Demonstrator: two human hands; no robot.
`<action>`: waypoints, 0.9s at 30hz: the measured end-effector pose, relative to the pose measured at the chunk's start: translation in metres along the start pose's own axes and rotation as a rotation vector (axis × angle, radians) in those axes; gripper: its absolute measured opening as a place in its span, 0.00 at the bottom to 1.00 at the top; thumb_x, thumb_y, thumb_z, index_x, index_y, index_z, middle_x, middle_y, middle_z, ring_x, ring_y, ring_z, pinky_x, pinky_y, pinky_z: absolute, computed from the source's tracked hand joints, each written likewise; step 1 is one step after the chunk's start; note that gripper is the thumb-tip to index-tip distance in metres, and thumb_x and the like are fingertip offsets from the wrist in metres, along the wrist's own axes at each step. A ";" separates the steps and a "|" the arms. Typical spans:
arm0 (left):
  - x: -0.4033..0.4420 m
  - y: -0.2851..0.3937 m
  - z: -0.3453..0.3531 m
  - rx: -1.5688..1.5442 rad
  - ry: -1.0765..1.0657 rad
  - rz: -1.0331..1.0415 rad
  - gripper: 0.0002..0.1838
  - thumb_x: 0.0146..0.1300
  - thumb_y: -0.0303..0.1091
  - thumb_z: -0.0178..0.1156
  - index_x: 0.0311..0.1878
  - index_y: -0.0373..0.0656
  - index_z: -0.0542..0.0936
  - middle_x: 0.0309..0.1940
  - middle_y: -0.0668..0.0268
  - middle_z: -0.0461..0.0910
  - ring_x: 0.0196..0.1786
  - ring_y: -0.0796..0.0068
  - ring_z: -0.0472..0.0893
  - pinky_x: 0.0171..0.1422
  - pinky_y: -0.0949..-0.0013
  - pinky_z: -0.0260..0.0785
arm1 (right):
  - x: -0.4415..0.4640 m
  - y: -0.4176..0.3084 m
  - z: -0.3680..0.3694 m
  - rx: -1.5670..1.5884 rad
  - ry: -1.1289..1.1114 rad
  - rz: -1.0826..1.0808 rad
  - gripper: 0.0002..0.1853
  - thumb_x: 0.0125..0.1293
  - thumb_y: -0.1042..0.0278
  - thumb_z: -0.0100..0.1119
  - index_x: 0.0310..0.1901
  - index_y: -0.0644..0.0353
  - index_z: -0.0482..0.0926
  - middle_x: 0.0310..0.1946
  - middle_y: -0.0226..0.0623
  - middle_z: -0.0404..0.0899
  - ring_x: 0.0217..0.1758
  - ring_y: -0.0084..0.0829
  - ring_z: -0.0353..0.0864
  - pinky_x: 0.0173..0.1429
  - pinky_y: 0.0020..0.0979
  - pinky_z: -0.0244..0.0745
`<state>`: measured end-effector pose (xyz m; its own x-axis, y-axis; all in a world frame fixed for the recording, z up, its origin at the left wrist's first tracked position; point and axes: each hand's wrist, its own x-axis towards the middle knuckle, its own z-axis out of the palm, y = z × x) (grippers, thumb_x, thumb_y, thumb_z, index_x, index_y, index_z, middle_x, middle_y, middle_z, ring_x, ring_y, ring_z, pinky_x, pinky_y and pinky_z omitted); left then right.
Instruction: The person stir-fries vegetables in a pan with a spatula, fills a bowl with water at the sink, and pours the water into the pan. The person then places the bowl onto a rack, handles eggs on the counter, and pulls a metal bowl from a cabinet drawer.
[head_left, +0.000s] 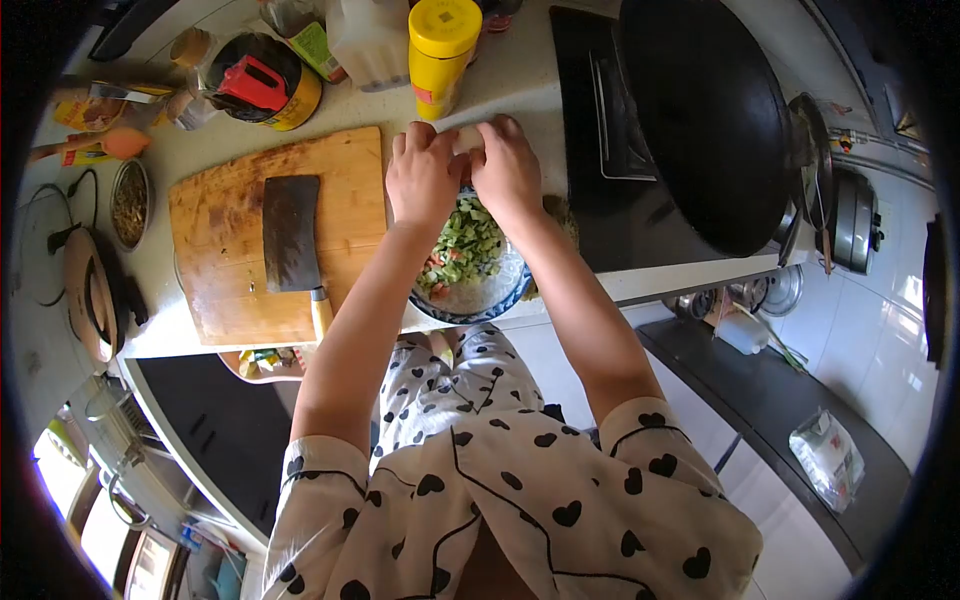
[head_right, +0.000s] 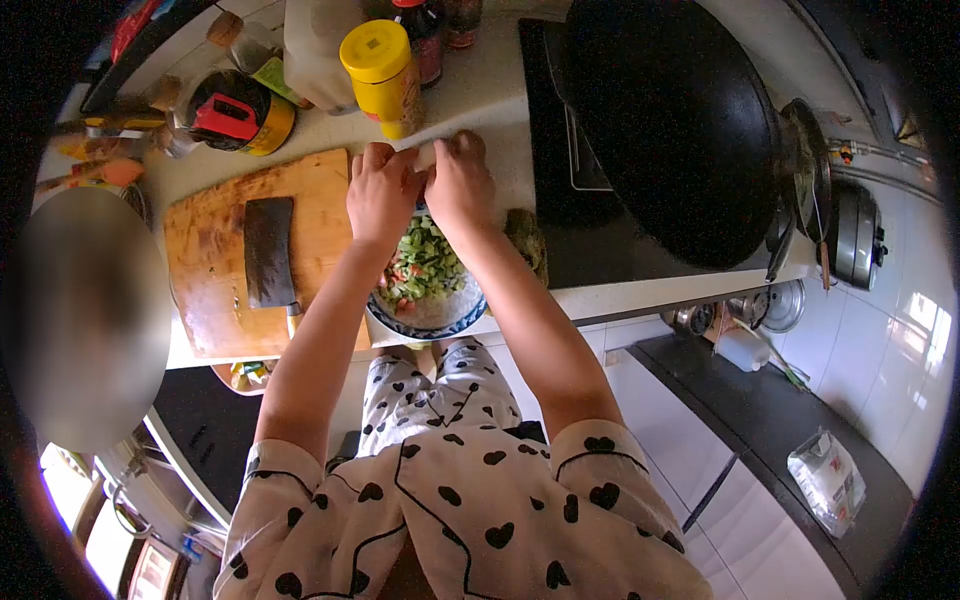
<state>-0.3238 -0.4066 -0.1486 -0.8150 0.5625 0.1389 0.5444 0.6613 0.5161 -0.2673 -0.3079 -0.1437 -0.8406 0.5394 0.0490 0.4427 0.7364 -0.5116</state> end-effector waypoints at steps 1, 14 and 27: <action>0.000 0.000 0.001 -0.007 0.002 0.004 0.13 0.51 0.36 0.61 0.42 0.49 0.81 0.39 0.64 0.73 0.44 0.59 0.72 0.48 0.61 0.68 | -0.001 0.000 0.001 -0.004 0.004 0.001 0.14 0.53 0.74 0.55 0.43 0.62 0.72 0.47 0.46 0.70 0.52 0.46 0.70 0.51 0.43 0.73; -0.042 0.001 -0.036 -0.354 0.050 0.007 0.09 0.53 0.30 0.61 0.39 0.43 0.78 0.35 0.60 0.75 0.40 0.61 0.75 0.45 0.63 0.69 | -0.035 -0.002 -0.018 0.152 0.175 -0.017 0.10 0.56 0.75 0.57 0.41 0.61 0.75 0.39 0.42 0.75 0.38 0.37 0.79 0.41 0.31 0.74; -0.141 0.025 -0.043 -1.044 -0.275 -0.137 0.22 0.62 0.27 0.54 0.60 0.32 0.66 0.54 0.57 0.72 0.59 0.71 0.70 0.58 0.74 0.64 | -0.163 -0.031 -0.046 0.542 0.184 0.148 0.16 0.58 0.80 0.52 0.50 0.61 0.73 0.44 0.46 0.76 0.47 0.38 0.78 0.45 0.32 0.74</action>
<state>-0.2037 -0.4903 -0.1191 -0.7127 0.6941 -0.1012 -0.0904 0.0522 0.9945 -0.1299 -0.3994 -0.0964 -0.6925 0.7184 0.0667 0.2883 0.3603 -0.8872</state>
